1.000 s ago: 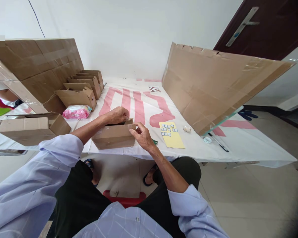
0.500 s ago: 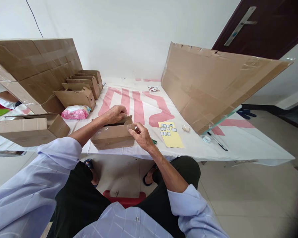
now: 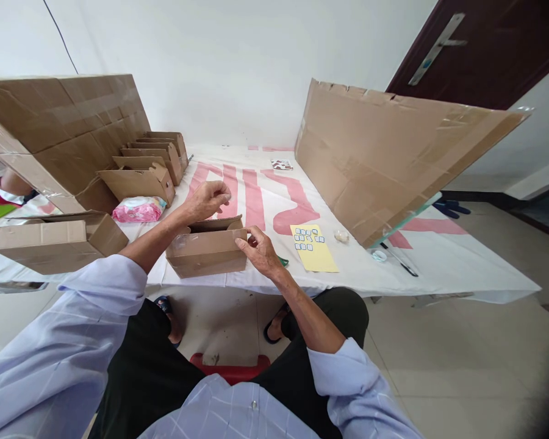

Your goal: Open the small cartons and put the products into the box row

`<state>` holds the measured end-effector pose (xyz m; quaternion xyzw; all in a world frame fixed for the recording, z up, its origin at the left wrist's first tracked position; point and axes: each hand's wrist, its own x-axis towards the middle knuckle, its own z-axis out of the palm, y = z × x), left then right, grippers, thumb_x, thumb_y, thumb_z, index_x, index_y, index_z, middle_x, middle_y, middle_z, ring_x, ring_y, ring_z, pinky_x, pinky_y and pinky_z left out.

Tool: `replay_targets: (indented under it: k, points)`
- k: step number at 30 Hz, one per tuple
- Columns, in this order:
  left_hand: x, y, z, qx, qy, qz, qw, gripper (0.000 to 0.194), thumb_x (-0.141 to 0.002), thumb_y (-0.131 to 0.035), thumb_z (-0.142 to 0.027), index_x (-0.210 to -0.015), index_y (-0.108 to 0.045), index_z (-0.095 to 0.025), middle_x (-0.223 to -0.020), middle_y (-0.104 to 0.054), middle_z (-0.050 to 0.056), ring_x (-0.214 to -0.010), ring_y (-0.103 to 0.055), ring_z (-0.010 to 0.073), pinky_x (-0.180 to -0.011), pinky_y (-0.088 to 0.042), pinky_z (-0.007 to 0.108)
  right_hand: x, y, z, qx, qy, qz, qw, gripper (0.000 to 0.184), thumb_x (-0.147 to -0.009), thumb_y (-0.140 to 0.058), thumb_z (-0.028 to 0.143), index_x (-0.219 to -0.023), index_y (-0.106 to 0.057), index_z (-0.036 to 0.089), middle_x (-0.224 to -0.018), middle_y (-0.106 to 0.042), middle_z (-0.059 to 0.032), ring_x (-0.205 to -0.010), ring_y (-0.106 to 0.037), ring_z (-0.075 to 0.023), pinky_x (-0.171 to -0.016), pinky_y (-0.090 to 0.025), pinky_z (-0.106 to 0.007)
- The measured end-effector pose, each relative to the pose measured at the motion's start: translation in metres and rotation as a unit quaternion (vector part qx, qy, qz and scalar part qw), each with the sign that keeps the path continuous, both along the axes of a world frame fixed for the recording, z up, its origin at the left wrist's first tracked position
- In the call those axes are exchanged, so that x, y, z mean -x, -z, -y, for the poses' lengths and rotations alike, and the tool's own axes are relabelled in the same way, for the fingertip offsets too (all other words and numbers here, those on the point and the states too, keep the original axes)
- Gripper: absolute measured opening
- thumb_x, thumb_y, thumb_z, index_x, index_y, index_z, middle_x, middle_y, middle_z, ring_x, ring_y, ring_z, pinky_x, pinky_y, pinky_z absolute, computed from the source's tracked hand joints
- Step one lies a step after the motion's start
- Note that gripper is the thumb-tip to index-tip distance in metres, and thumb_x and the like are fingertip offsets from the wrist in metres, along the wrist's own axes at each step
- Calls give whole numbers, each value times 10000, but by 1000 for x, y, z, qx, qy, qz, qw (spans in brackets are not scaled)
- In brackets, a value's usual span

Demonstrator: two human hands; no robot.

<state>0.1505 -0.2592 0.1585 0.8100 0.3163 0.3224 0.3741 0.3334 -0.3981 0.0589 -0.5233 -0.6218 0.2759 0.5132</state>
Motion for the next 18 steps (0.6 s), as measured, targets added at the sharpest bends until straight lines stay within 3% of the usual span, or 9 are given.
replay_targets:
  k: [5, 9, 12, 18]
  points:
    - [3, -9, 16, 48, 31, 21, 998, 260, -798, -751, -407, -849, -720, -153, -852, -727, 56, -781, -651, 155, -704, -582, 268, -1, -4, 1, -10, 29, -39, 999, 325, -870, -724, 495, -1075, -703, 244, -1008, -721, -18, -747, -556, -162, -718, -516, -326]
    - [4, -13, 34, 67, 47, 4, 997, 320, -792, -775, -464, -837, -721, -152, -731, -658, 18, -645, -553, 116, -584, -440, 224, 0, -14, 1, -72, 87, -86, 990, 402, -842, -798, 550, -1088, -713, 244, -1073, -746, -51, -835, -609, -185, -781, -558, -348]
    - [2, -18, 49, 52, 70, -24, 996, 339, -825, -749, -485, -838, -711, -149, -714, -654, 19, -607, -522, 110, -547, -373, 224, 4, -24, 1, -85, 75, -105, 988, 439, -838, -832, 606, -1073, -732, 249, -1046, -753, -39, -815, -613, -178, -772, -566, -342]
    - [-5, -18, 65, -10, 74, -62, 995, 365, -839, -704, -518, -844, -734, -154, -732, -700, 42, -649, -573, 145, -587, -426, 241, 14, -30, 6, -68, 72, -161, 982, 458, -873, -786, 691, -944, -743, 241, -887, -739, -18, -810, -653, -185, -775, -572, -337]
